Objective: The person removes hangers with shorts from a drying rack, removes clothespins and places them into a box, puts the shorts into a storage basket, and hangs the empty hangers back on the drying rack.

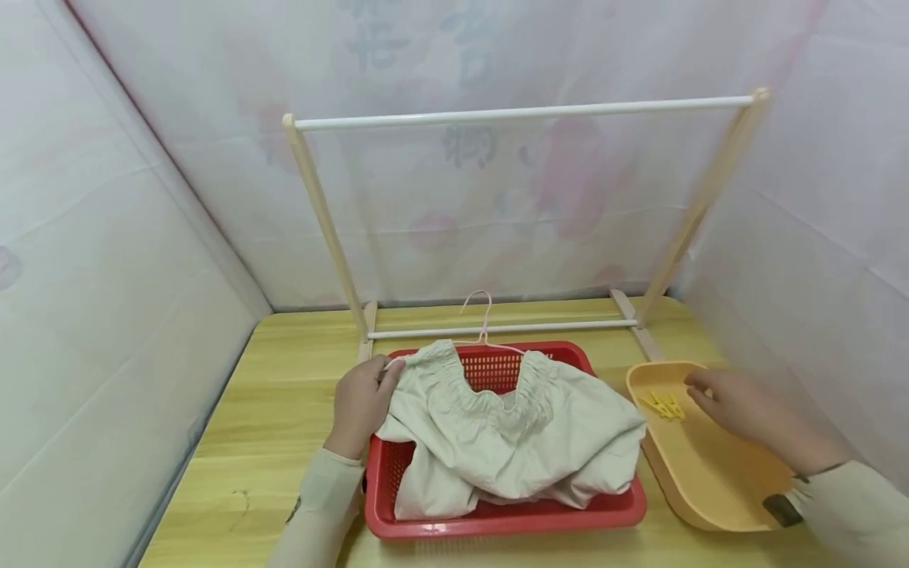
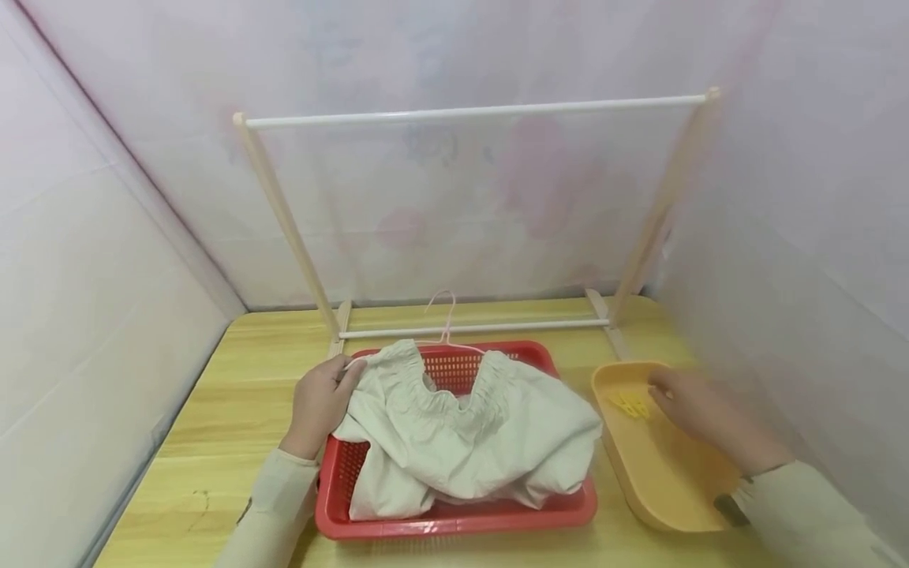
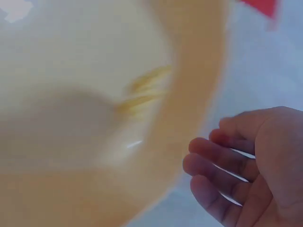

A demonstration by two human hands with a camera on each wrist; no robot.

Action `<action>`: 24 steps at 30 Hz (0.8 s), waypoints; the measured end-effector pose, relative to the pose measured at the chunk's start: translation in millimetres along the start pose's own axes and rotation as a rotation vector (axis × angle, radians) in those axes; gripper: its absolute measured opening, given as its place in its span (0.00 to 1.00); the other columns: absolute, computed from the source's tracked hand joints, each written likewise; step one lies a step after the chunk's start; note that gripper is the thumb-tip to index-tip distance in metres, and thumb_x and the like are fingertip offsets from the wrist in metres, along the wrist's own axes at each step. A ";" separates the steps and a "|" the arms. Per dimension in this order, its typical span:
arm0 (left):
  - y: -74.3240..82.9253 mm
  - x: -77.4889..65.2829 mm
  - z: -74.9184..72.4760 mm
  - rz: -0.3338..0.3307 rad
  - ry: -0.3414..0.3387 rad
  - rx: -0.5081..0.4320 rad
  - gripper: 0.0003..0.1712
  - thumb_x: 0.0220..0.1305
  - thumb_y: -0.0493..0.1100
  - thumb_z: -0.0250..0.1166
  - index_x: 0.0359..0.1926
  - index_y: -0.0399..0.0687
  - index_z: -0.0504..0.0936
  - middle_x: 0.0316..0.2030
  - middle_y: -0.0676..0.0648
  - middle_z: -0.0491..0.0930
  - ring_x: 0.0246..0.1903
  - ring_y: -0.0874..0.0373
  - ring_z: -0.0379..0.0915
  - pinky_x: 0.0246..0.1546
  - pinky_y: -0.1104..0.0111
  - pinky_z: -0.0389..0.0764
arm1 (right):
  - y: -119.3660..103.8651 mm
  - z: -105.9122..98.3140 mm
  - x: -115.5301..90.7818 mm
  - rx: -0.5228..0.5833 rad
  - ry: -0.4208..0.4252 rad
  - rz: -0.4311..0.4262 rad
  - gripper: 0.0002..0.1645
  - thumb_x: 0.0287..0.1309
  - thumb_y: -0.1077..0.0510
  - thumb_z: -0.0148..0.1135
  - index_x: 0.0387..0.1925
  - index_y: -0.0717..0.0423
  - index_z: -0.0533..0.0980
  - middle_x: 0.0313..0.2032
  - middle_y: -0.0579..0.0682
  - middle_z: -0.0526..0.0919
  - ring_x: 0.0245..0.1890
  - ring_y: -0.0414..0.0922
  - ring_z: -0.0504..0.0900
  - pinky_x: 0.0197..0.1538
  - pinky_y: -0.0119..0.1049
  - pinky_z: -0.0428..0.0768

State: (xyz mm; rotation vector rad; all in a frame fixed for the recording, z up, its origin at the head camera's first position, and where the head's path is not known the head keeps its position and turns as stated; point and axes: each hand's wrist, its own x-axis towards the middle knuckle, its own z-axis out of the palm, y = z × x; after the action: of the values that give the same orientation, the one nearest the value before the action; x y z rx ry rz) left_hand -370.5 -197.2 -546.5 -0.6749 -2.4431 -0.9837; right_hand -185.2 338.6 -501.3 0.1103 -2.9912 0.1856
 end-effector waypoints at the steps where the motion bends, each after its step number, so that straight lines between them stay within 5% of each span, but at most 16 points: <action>1: -0.2 -0.8 -0.7 -0.005 0.004 0.007 0.18 0.75 0.55 0.62 0.29 0.53 0.81 0.20 0.54 0.75 0.21 0.59 0.71 0.26 0.60 0.72 | -10.2 -6.8 5.9 0.022 0.012 0.016 0.08 0.66 0.63 0.65 0.43 0.65 0.82 0.34 0.54 0.87 0.33 0.51 0.85 0.36 0.52 0.82; 7: 2.9 -2.6 -2.1 -0.012 0.020 0.034 0.17 0.74 0.53 0.64 0.28 0.51 0.80 0.22 0.50 0.78 0.23 0.53 0.76 0.27 0.56 0.75 | -89.4 -31.5 27.6 0.173 0.160 0.063 0.14 0.73 0.56 0.60 0.51 0.61 0.82 0.42 0.55 0.87 0.39 0.53 0.86 0.40 0.53 0.84; 13: -0.3 -2.0 -3.3 -0.003 0.045 0.044 0.17 0.74 0.52 0.65 0.29 0.50 0.79 0.23 0.48 0.78 0.25 0.51 0.77 0.28 0.54 0.75 | -151.2 -9.7 40.2 0.344 0.273 0.012 0.19 0.70 0.56 0.65 0.57 0.62 0.80 0.51 0.59 0.85 0.49 0.56 0.83 0.49 0.58 0.81; 24: 0.8 2.1 0.4 0.043 0.042 0.040 0.15 0.76 0.50 0.62 0.34 0.45 0.81 0.26 0.47 0.80 0.26 0.50 0.77 0.29 0.55 0.76 | -167.6 16.8 52.1 0.536 0.218 -0.018 0.08 0.71 0.58 0.64 0.48 0.53 0.83 0.45 0.48 0.86 0.49 0.48 0.83 0.54 0.49 0.79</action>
State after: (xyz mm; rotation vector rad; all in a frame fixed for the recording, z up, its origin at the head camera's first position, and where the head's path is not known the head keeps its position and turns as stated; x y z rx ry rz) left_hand -371.8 -195.8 -545.2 -0.6830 -2.3953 -0.9214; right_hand -225.2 167.2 -490.5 0.1605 -2.6451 0.9269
